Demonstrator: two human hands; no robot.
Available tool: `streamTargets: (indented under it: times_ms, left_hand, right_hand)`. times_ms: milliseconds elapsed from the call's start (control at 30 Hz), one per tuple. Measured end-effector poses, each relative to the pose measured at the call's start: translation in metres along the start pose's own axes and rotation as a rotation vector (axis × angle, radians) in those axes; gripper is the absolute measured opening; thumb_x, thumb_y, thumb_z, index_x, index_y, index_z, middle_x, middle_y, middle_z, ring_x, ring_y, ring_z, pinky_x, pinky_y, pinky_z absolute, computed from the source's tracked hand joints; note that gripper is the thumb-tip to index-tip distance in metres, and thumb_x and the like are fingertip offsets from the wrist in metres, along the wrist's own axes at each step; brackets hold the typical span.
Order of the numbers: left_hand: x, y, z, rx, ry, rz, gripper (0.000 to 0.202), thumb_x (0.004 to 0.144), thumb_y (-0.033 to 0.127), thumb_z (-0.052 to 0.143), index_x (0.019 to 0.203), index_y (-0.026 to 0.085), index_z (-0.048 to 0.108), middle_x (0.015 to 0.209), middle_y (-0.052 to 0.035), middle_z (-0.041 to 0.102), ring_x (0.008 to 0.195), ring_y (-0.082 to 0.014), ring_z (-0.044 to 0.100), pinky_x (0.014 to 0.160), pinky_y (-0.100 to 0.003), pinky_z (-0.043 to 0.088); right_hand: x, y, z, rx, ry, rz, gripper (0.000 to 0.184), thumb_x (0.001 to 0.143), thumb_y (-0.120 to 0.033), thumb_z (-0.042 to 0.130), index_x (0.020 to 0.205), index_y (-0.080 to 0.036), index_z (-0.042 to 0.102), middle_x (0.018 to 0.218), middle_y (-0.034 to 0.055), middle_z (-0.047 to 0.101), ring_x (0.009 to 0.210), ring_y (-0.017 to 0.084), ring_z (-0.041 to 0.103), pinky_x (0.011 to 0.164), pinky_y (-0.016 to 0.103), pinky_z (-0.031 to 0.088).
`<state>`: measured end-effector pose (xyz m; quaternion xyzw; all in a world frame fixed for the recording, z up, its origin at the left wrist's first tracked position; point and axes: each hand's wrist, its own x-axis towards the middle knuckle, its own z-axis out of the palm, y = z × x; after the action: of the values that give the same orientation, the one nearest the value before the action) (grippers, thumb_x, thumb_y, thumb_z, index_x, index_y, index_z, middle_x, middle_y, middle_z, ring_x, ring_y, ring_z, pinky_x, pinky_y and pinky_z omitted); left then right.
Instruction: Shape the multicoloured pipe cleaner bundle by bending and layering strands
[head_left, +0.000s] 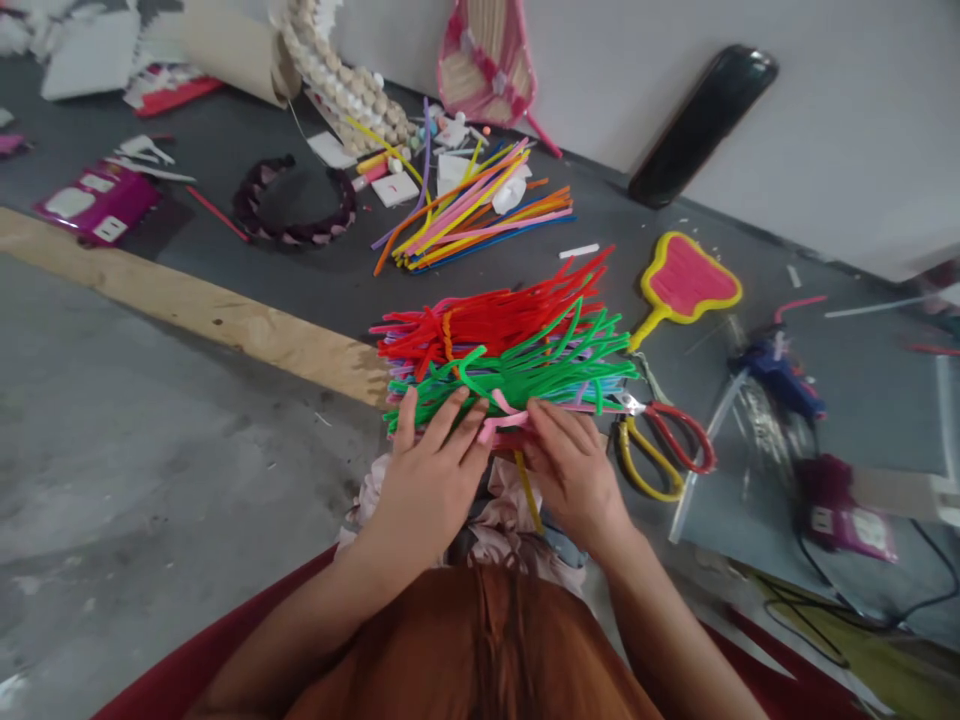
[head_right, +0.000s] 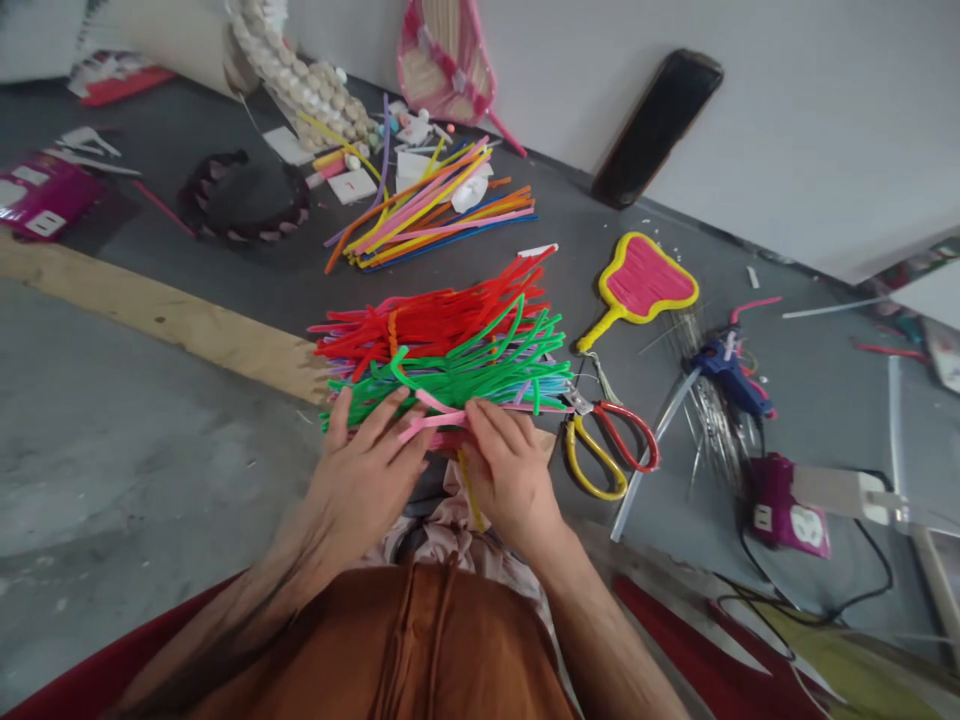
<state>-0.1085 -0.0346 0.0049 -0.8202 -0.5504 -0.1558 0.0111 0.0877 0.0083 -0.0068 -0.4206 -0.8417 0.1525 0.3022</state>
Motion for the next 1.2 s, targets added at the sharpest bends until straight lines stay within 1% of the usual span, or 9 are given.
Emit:
streamTargets:
  times_ms: [67, 167, 267, 567, 700, 800, 967, 1067, 1200]
  left_hand:
    - [-0.003, -0.002, 0.002, -0.006, -0.045, -0.003, 0.030, 0.094, 0.020, 0.057, 0.123, 0.021, 0.064, 0.135, -0.0057, 0.065, 0.136, -0.0307, 0.048, 0.119, -0.069, 0.014]
    - [-0.006, -0.009, -0.003, -0.039, -0.041, 0.017, 0.022, 0.094, 0.017, 0.056, 0.112, 0.022, 0.067, 0.126, -0.0057, 0.070, 0.130, -0.0297, 0.055, 0.119, -0.069, 0.011]
    - [-0.007, -0.019, -0.015, -0.054, 0.038, -0.006, 0.017, 0.092, 0.010, 0.055, 0.097, 0.020, 0.067, 0.115, -0.0045, 0.074, 0.121, -0.0268, 0.061, 0.118, -0.064, 0.019]
    - [-0.015, -0.034, -0.043, -0.137, 0.253, -0.140, 0.013, 0.087, 0.013, 0.065, 0.098, 0.021, 0.065, 0.097, -0.0041, 0.072, 0.103, -0.0253, 0.065, 0.100, -0.050, 0.043]
    - [-0.019, -0.027, -0.055, -0.248, 0.482, -0.166, 0.019, 0.082, 0.006, 0.065, 0.098, 0.017, 0.064, 0.091, -0.0042, 0.066, 0.095, -0.0212, 0.063, 0.088, -0.040, 0.052]
    - [-0.021, -0.011, -0.063, -0.386, 0.557, -0.095, 0.017, 0.082, 0.006, 0.061, 0.096, 0.015, 0.063, 0.091, -0.0047, 0.064, 0.093, -0.0193, 0.063, 0.083, -0.036, 0.056]
    - [-0.011, 0.016, -0.049, -0.497, 0.333, 0.091, 0.012, 0.089, 0.009, 0.054, 0.095, 0.015, 0.062, 0.087, -0.0048, 0.068, 0.093, -0.0168, 0.066, 0.088, -0.030, 0.058]
    - [0.000, 0.021, -0.025, -0.365, 0.241, 0.131, 0.018, 0.091, 0.007, 0.050, 0.099, 0.012, 0.065, 0.098, -0.0078, 0.072, 0.104, -0.0188, 0.067, 0.100, -0.032, 0.054]
    - [0.005, 0.009, 0.005, -0.105, 0.116, 0.151, 0.032, 0.094, 0.011, 0.047, 0.122, 0.006, 0.063, 0.132, -0.0147, 0.065, 0.126, -0.0275, 0.059, 0.111, -0.047, 0.046]
  right_hand:
    - [-0.002, -0.003, 0.001, -0.116, -0.030, -0.104, 0.044, 0.095, -0.017, 0.054, 0.138, -0.017, 0.055, 0.130, 0.0139, 0.066, 0.114, 0.027, 0.059, 0.095, 0.044, 0.053]
    - [-0.003, -0.006, 0.006, -0.204, -0.086, -0.154, 0.045, 0.095, -0.018, 0.055, 0.138, -0.011, 0.054, 0.132, 0.0160, 0.064, 0.114, 0.029, 0.057, 0.096, 0.046, 0.052]
    - [-0.004, -0.007, 0.010, -0.241, -0.129, -0.141, 0.043, 0.095, -0.021, 0.056, 0.136, -0.009, 0.056, 0.134, 0.0169, 0.063, 0.113, 0.030, 0.056, 0.096, 0.047, 0.052]
    - [0.021, -0.016, 0.004, -0.237, -0.051, -0.045, 0.037, 0.095, -0.023, 0.056, 0.130, -0.012, 0.060, 0.115, 0.0123, 0.071, 0.099, 0.028, 0.058, 0.087, 0.043, 0.053]
    - [0.034, -0.016, 0.015, -0.207, -0.075, -0.028, 0.041, 0.092, -0.017, 0.056, 0.132, -0.010, 0.058, 0.114, 0.0129, 0.071, 0.097, 0.027, 0.057, 0.086, 0.041, 0.051]
    - [0.038, -0.012, 0.024, -0.148, -0.091, 0.031, 0.039, 0.087, -0.012, 0.055, 0.125, -0.016, 0.063, 0.104, 0.0098, 0.073, 0.093, 0.026, 0.058, 0.085, 0.041, 0.050]
    - [0.037, -0.008, 0.020, 0.140, -0.016, 0.280, 0.015, 0.090, -0.026, 0.055, 0.083, -0.022, 0.068, 0.083, 0.0049, 0.071, 0.076, 0.021, 0.061, 0.071, 0.034, 0.049]
    - [0.036, -0.008, 0.010, 0.358, -0.034, 0.488, 0.020, 0.091, -0.034, 0.054, 0.085, -0.020, 0.066, 0.074, 0.0018, 0.067, 0.063, 0.016, 0.058, 0.059, 0.029, 0.046]
    - [0.029, -0.003, 0.002, 0.455, 0.000, 0.557, 0.024, 0.092, -0.039, 0.055, 0.086, -0.019, 0.066, 0.075, 0.0011, 0.065, 0.068, 0.015, 0.059, 0.065, 0.027, 0.047]
